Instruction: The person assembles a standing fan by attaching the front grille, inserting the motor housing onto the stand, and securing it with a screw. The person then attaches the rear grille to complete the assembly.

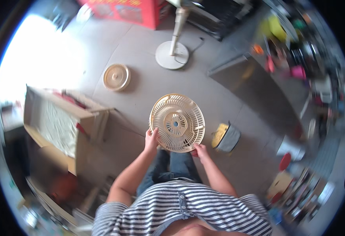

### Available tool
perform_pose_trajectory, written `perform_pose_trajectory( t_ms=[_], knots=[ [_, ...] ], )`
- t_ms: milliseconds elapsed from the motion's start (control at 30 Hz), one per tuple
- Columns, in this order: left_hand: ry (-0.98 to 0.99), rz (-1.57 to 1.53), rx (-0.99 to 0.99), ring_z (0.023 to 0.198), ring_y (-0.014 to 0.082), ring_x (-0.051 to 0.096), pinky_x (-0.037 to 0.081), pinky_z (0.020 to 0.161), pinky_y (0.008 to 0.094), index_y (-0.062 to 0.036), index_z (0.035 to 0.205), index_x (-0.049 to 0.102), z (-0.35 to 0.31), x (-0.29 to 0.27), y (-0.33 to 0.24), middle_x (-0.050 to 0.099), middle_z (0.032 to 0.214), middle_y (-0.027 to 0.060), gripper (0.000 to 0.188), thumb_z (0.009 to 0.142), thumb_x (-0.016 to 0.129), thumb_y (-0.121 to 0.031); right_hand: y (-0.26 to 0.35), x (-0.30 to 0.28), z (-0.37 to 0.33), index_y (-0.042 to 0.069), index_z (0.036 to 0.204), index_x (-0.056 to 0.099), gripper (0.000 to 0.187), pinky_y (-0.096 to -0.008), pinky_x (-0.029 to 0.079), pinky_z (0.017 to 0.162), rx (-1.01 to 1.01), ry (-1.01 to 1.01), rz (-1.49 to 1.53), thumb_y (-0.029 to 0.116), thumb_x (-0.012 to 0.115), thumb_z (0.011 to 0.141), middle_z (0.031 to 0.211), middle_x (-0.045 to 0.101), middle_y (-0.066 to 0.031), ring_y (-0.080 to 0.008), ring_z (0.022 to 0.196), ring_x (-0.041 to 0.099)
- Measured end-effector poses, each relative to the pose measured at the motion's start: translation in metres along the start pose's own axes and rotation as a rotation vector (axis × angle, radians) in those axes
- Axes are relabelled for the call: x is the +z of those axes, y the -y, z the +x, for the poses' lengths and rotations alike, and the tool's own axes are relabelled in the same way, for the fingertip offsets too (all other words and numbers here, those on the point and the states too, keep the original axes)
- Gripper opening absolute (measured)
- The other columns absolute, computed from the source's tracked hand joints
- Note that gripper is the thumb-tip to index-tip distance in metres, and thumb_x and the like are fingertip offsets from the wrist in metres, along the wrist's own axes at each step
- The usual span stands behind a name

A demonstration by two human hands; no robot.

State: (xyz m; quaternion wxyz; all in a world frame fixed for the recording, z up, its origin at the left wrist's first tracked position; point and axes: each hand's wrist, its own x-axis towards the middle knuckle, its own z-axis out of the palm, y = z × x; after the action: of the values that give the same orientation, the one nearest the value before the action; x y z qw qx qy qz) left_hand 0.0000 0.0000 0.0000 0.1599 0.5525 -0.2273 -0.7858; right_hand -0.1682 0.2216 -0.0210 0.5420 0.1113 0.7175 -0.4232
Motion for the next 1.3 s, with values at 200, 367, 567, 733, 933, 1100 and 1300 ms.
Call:
perform_pose_trajectory(
  t_ms=[200, 367, 567, 733, 933, 1100, 1300],
  knots=[
    [0.164, 0.113, -0.010, 0.117, 0.0189, 0.047, 0.041, 0.092, 0.0370, -0.0123, 0.145, 0.026, 0.102, 0.032, -0.022, 0.052, 0.127, 0.0093, 0.078, 0.086, 0.067, -0.043, 0.082, -0.024, 0.084, 0.006, 0.089, 0.061, 0.014, -0.0283, 0.052, 0.052, -0.004, -0.163, -0.142, 0.018, 0.055, 0.087, 0.075, 0.063, -0.0052, -0.0151, 0.056, 0.061],
    [-0.219, 0.277, 0.276, 0.089, 0.0136, 0.060, 0.048, 0.076, 0.0265, -0.0076, 0.123, 0.055, 0.268, -0.050, 0.010, 0.064, 0.102, 0.0064, 0.040, 0.087, 0.068, -0.020, 0.102, -0.054, 0.175, 0.004, 0.092, 0.059, 0.015, -0.0289, 0.052, 0.054, 0.057, -0.312, -0.090, 0.017, 0.053, 0.087, 0.074, 0.064, -0.0071, -0.0147, 0.057, 0.060],
    [-0.757, 0.745, -0.011, 0.094, 0.0265, 0.065, 0.051, 0.083, 0.0367, -0.0073, 0.105, 0.063, 0.456, -0.178, 0.061, 0.068, 0.100, 0.0133, 0.027, 0.081, 0.065, -0.019, 0.064, -0.075, 0.293, 0.006, 0.090, 0.060, 0.013, -0.0251, 0.046, 0.050, 0.109, -0.504, -0.040, 0.016, 0.052, 0.086, 0.072, 0.063, -0.0060, -0.0130, 0.057, 0.058],
    [-0.795, 0.861, -0.029, 0.100, 0.0324, 0.060, 0.049, 0.087, 0.0409, -0.0073, 0.107, 0.059, 0.565, -0.219, 0.084, 0.062, 0.106, 0.0158, 0.029, 0.081, 0.066, -0.016, 0.044, -0.098, 0.379, 0.008, 0.088, 0.056, 0.013, -0.0241, 0.044, 0.048, 0.027, -0.449, -0.043, 0.021, 0.054, 0.086, 0.072, 0.060, -0.0044, -0.0125, 0.057, 0.057],
    [-0.908, 0.916, -0.035, 0.099, 0.0338, 0.058, 0.048, 0.088, 0.0435, -0.0063, 0.108, 0.054, 0.644, -0.261, 0.119, 0.057, 0.108, 0.0171, 0.037, 0.076, 0.070, -0.014, 0.046, -0.107, 0.476, 0.003, 0.089, 0.058, 0.013, -0.0254, 0.046, 0.049, -0.150, -0.469, -0.062, 0.015, 0.052, 0.086, 0.073, 0.061, -0.0062, -0.0140, 0.057, 0.059],
    [-1.187, 0.881, 0.097, 0.082, 0.0327, 0.062, 0.051, 0.077, 0.0424, -0.0038, 0.088, 0.053, 0.668, -0.268, 0.143, 0.063, 0.086, 0.0132, 0.020, 0.074, 0.066, -0.009, 0.044, -0.109, 0.532, -0.003, 0.098, 0.061, 0.019, -0.0256, 0.048, 0.054, -0.452, -0.360, -0.207, 0.012, 0.051, 0.092, 0.081, 0.065, -0.0065, -0.0113, 0.064, 0.060],
    [-0.465, 1.054, 0.474, 0.068, 0.0286, 0.057, 0.048, 0.063, 0.0394, -0.0048, 0.081, 0.052, 0.665, -0.104, 0.060, 0.057, 0.076, 0.0134, 0.014, 0.072, 0.062, -0.004, 0.021, -0.133, 0.530, -0.002, 0.112, 0.060, 0.026, -0.0253, 0.050, 0.056, -0.311, -0.403, -0.172, 0.014, 0.053, 0.093, 0.082, 0.064, -0.0047, -0.0109, 0.064, 0.060]
  ],
)
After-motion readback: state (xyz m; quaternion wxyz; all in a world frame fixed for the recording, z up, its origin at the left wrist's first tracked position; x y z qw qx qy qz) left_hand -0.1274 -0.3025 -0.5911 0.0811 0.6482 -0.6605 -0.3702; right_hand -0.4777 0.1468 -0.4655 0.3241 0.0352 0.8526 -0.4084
